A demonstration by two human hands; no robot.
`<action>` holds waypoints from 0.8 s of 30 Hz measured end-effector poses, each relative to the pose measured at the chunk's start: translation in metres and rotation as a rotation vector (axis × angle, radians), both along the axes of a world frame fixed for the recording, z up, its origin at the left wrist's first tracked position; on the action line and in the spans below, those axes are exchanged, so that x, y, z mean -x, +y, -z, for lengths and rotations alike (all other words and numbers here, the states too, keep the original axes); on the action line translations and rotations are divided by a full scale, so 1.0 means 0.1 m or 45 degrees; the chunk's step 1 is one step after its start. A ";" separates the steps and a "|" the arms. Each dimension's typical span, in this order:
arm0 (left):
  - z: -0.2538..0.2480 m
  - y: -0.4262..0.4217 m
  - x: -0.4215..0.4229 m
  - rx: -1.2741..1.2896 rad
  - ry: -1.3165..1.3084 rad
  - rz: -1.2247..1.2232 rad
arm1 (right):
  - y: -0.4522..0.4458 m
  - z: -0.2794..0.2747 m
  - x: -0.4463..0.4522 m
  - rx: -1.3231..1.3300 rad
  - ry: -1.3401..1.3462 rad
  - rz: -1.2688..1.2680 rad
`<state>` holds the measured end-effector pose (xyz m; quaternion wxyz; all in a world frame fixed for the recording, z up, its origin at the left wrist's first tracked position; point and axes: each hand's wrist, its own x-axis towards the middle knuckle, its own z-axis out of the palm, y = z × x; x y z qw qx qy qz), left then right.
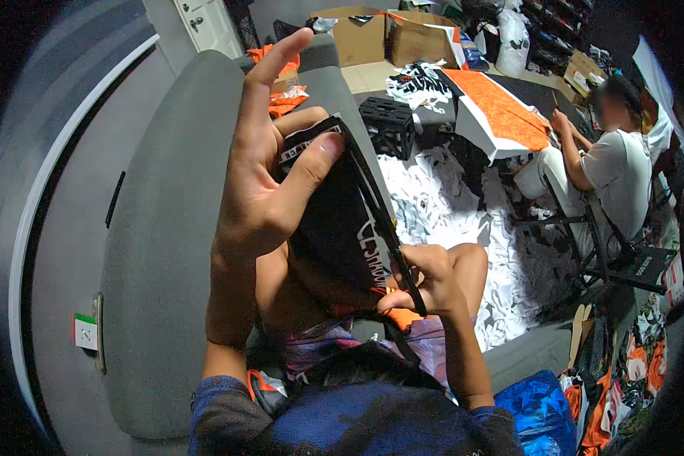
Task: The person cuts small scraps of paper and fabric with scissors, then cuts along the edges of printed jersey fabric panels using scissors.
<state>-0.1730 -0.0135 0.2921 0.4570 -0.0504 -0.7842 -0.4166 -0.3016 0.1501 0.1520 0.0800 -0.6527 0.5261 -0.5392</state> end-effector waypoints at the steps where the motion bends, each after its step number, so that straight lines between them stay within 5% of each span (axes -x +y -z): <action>1: 0.00 0.01 0.00 -0.023 0.003 0.012 | 0.00 0.00 0.00 0.002 0.005 0.002; 14: -0.07 0.09 -0.05 -0.223 -0.107 0.142 | 0.01 0.03 0.01 0.022 -0.025 -0.033; 17: -0.05 0.03 -0.02 0.052 -0.046 -0.033 | 0.00 0.03 0.02 0.025 -0.022 -0.047; 24: -0.01 0.06 0.00 -0.029 -0.067 0.062 | -0.02 0.05 0.03 0.027 -0.002 -0.017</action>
